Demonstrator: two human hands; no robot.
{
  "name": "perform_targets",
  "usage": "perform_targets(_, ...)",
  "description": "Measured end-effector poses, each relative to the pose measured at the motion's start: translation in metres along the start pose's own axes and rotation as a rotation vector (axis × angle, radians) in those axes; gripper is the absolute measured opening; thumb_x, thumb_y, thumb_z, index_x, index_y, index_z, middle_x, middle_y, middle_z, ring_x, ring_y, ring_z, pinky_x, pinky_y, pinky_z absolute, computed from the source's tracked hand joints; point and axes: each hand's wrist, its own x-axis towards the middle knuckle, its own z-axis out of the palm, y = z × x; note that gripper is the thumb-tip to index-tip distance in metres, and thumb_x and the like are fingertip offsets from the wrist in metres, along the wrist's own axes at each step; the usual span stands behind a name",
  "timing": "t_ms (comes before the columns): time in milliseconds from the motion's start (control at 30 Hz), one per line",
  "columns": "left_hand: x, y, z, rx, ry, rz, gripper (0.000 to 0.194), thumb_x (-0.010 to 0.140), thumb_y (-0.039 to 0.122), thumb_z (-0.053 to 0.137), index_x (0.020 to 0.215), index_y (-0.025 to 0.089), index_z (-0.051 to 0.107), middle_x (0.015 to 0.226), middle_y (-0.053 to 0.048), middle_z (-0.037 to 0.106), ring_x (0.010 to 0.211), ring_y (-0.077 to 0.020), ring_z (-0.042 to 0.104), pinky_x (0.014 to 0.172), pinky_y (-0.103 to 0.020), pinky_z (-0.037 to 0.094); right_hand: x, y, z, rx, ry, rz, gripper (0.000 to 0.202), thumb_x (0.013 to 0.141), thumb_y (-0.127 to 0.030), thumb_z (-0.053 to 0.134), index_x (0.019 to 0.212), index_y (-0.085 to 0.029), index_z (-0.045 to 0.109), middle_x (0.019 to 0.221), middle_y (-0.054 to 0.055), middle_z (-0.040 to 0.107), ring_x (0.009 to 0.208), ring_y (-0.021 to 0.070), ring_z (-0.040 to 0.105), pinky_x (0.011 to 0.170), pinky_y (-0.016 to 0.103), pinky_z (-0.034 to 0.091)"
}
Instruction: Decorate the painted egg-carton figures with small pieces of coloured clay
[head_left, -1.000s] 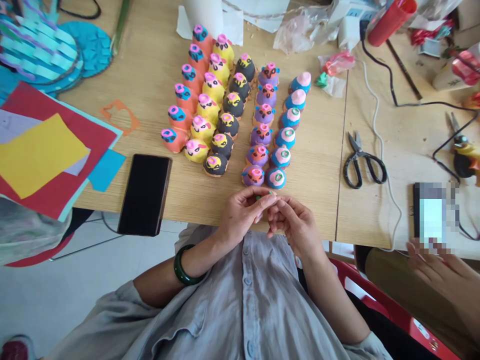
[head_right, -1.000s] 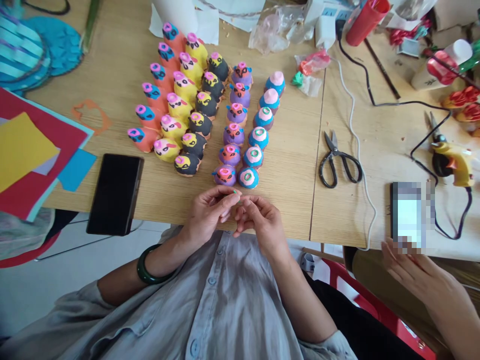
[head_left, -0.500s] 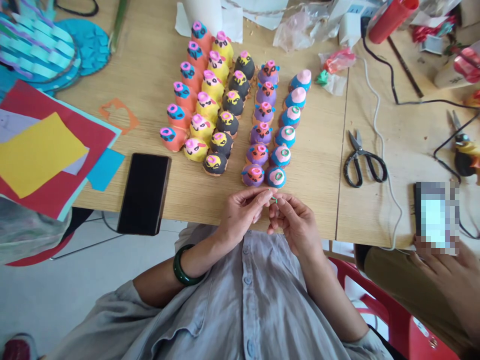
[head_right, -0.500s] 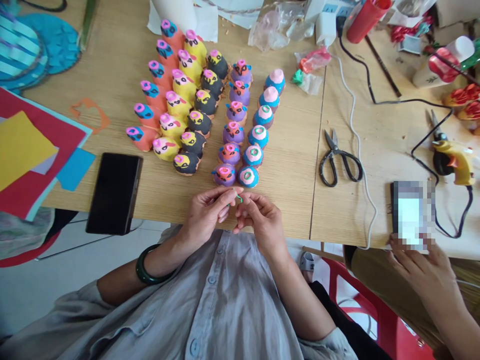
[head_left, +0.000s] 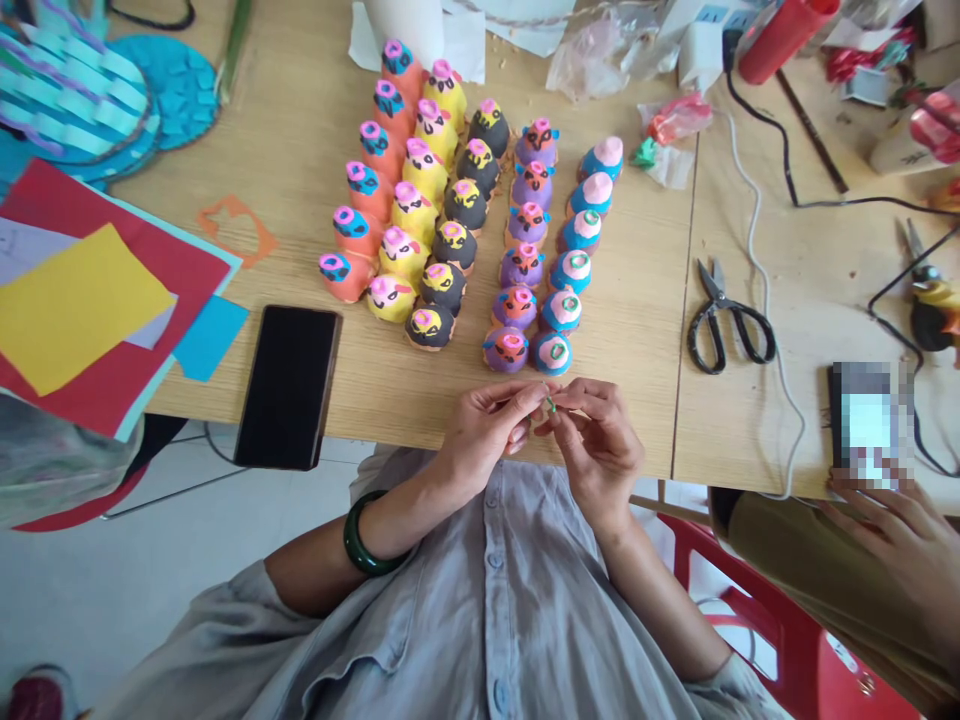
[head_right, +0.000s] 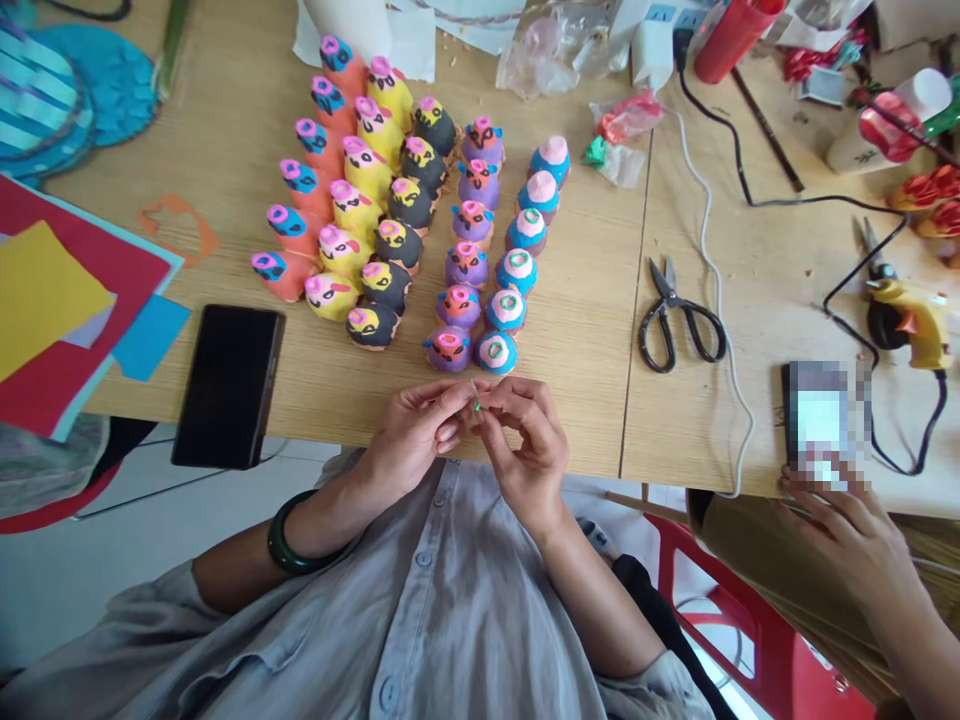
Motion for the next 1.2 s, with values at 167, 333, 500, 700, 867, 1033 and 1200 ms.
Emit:
perform_targets(167, -0.001, -0.002, -0.001, 0.059, -0.018, 0.024, 0.032, 0.074, 0.048, 0.084, 0.082, 0.017, 0.08, 0.06, 0.004, 0.055, 0.044, -0.0024, 0.039, 0.039, -0.017, 0.029, 0.004, -0.004, 0.002, 0.086, 0.042, 0.102, 0.006, 0.093, -0.026, 0.069, 0.097, -0.029, 0.073, 0.102, 0.003, 0.063, 0.083, 0.016, 0.067, 0.062, 0.03, 0.065)
perform_targets(333, -0.002, 0.0, -0.005, 0.32, -0.039, 0.119, 0.035, 0.083, 0.05, 0.075, 0.091, 0.017, 0.08, 0.055, 0.005, 0.051, 0.044, -0.0054, 0.04, 0.041, -0.02, 0.031, 0.008, -0.006, 0.002, 0.068, 0.089, 0.232, 0.007, 0.091, -0.031, 0.071, 0.093, -0.025, 0.069, 0.092, 0.001, 0.065, 0.07, 0.0131, 0.064, 0.055, 0.026, 0.061)
perform_targets(500, -0.001, 0.001, -0.009, 0.61, -0.025, 0.348, 0.021, 0.09, 0.033, 0.069, 0.092, 0.017, 0.081, 0.075, -0.004, 0.07, 0.064, -0.012, 0.06, 0.056, -0.022, 0.045, 0.01, -0.007, -0.005, -0.146, 0.016, 0.173, 0.005, 0.093, -0.027, 0.067, 0.096, -0.024, 0.07, 0.086, 0.0, 0.065, 0.067, 0.012, 0.065, 0.056, 0.025, 0.06)
perform_targets(700, 0.002, 0.0, -0.01, 0.793, -0.05, 0.504, 0.015, 0.092, 0.023, 0.065, 0.091, 0.017, 0.08, 0.087, -0.008, 0.076, 0.08, -0.0178, 0.069, 0.071, -0.026, 0.052, 0.009, -0.006, -0.011, -0.462, -0.109, -0.053, 0.014, 0.099, -0.023, 0.058, 0.104, -0.025, 0.07, 0.094, 0.004, 0.07, 0.075, 0.0143, 0.068, 0.058, 0.026, 0.06)
perform_targets(867, 0.001, 0.005, -0.009, 0.834, -0.069, 0.518, 0.016, 0.092, 0.024, 0.064, 0.09, 0.017, 0.079, 0.085, -0.007, 0.075, 0.079, -0.0179, 0.068, 0.067, -0.025, 0.051, 0.011, -0.006, -0.017, -0.613, -0.188, -0.195, 0.021, 0.1, -0.02, 0.054, 0.11, -0.026, 0.071, 0.099, 0.008, 0.073, 0.086, 0.0191, 0.07, 0.067, 0.031, 0.061)
perform_targets(1033, 0.003, 0.007, -0.011, 0.716, -0.084, 0.45, 0.023, 0.091, 0.033, 0.067, 0.079, 0.017, 0.078, 0.071, -0.004, 0.069, 0.068, -0.015, 0.062, 0.063, -0.024, 0.047, 0.012, -0.009, -0.018, -0.525, -0.205, -0.159, 0.022, 0.099, -0.02, 0.056, 0.11, -0.026, 0.073, 0.1, 0.007, 0.073, 0.086, 0.0191, 0.071, 0.068, 0.032, 0.061)
perform_targets(1200, 0.002, 0.005, -0.012, 0.491, -0.032, 0.195, 0.034, 0.088, 0.045, 0.07, 0.07, 0.016, 0.071, 0.059, 0.001, 0.056, 0.048, -0.0074, 0.041, 0.045, -0.022, 0.031, 0.01, -0.01, -0.012, -0.199, -0.047, 0.152, 0.017, 0.097, -0.031, 0.063, 0.111, -0.025, 0.07, 0.087, 0.002, 0.072, 0.067, 0.0132, 0.07, 0.059, 0.027, 0.06)
